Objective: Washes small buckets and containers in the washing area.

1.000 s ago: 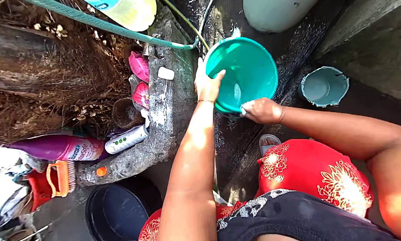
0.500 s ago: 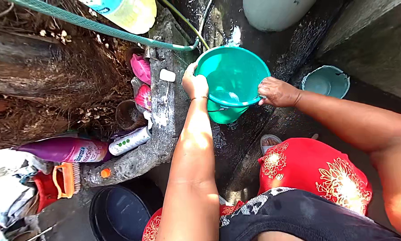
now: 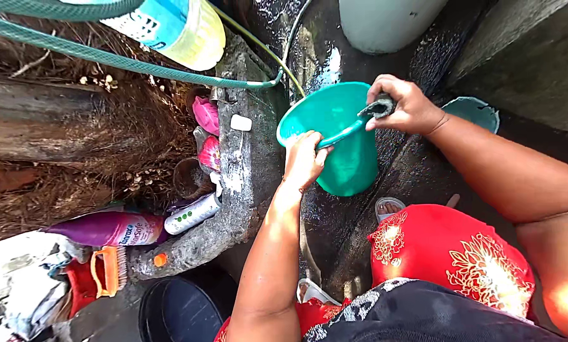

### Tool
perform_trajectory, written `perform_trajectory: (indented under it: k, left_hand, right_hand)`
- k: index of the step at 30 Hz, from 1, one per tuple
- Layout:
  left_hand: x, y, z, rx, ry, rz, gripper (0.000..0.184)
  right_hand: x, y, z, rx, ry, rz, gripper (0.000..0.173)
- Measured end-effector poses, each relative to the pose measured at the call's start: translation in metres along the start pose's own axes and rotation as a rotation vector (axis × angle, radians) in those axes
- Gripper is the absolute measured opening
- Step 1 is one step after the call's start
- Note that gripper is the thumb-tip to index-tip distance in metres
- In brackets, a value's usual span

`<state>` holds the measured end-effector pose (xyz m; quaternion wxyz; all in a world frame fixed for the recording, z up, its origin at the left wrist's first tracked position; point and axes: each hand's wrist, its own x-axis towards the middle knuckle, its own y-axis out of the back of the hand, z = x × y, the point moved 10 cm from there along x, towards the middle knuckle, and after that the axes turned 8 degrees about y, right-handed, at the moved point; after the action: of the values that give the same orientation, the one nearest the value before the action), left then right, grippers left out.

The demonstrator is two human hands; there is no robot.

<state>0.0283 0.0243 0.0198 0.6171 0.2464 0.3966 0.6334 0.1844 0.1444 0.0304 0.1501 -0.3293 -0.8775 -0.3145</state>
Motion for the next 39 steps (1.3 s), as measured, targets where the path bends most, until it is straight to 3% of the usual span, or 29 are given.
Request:
perform_trajectory:
  k: [2, 5, 10, 12, 15, 17, 19, 21, 25, 27, 29, 31, 34, 35, 39]
  left_hand:
    - [-0.004, -0.002, -0.007, -0.060, 0.082, 0.016, 0.020]
    - [-0.009, -0.015, -0.012, -0.127, 0.156, 0.012, 0.020]
    - [-0.014, -0.017, -0.028, -0.215, 0.263, 0.033, 0.020]
    - [-0.014, -0.019, -0.030, -0.200, 0.311, -0.025, 0.023]
    - [-0.011, -0.023, -0.016, -0.085, 0.280, -0.089, 0.032]
    - [-0.013, -0.021, -0.003, -0.039, 0.200, -0.014, 0.016]
    - [-0.020, -0.022, -0.002, -0.055, 0.222, 0.017, 0.016]
    - [-0.026, -0.022, -0.009, -0.058, 0.228, 0.036, 0.025]
    - [-0.034, -0.020, -0.015, -0.136, 0.212, 0.029, 0.024]
    - [-0.036, -0.020, -0.017, -0.127, 0.241, 0.027, 0.024]
    - [-0.035, -0.019, -0.016, -0.113, 0.278, 0.038, 0.024]
    - [-0.036, -0.022, -0.009, -0.123, 0.265, 0.066, 0.018]
    - [-0.031, -0.021, -0.005, -0.172, 0.180, 0.114, 0.016]
    - [-0.031, -0.021, -0.008, -0.187, 0.161, 0.104, 0.018]
    - [-0.042, -0.022, -0.024, -0.318, 0.115, -0.003, 0.020]
  right_hand:
    - [-0.001, -0.016, -0.003, -0.072, 0.007, -0.002, 0.063]
    - [-0.002, -0.049, -0.010, -0.120, -0.005, 0.045, 0.048]
    - [0.007, -0.005, 0.019, 0.026, -0.345, 0.379, 0.048]
    - [0.016, -0.003, 0.014, -0.026, -0.308, 0.300, 0.046]
    - [0.016, -0.064, -0.020, -0.252, -0.127, -0.006, 0.046]
    - [0.009, -0.099, -0.046, -0.466, 0.109, 0.014, 0.063]
    - [0.009, -0.102, -0.044, -0.516, 0.203, 0.031, 0.056]
    - [0.008, -0.084, -0.014, -0.431, 0.124, 0.047, 0.053]
    - [-0.010, -0.046, 0.091, 0.042, -0.426, 0.110, 0.054]
    - [-0.011, -0.051, 0.090, 0.053, -0.519, 0.072, 0.057]
    - [0.005, -0.072, 0.035, -0.149, -0.360, -0.085, 0.055]
    - [0.012, -0.113, -0.038, -0.451, 0.014, -0.175, 0.051]
    - [0.009, -0.113, -0.056, -0.555, 0.285, -0.095, 0.048]
    - [0.007, -0.100, -0.041, -0.505, 0.248, -0.066, 0.046]
    - [-0.033, -0.034, 0.072, 0.009, -0.377, 0.141, 0.052]
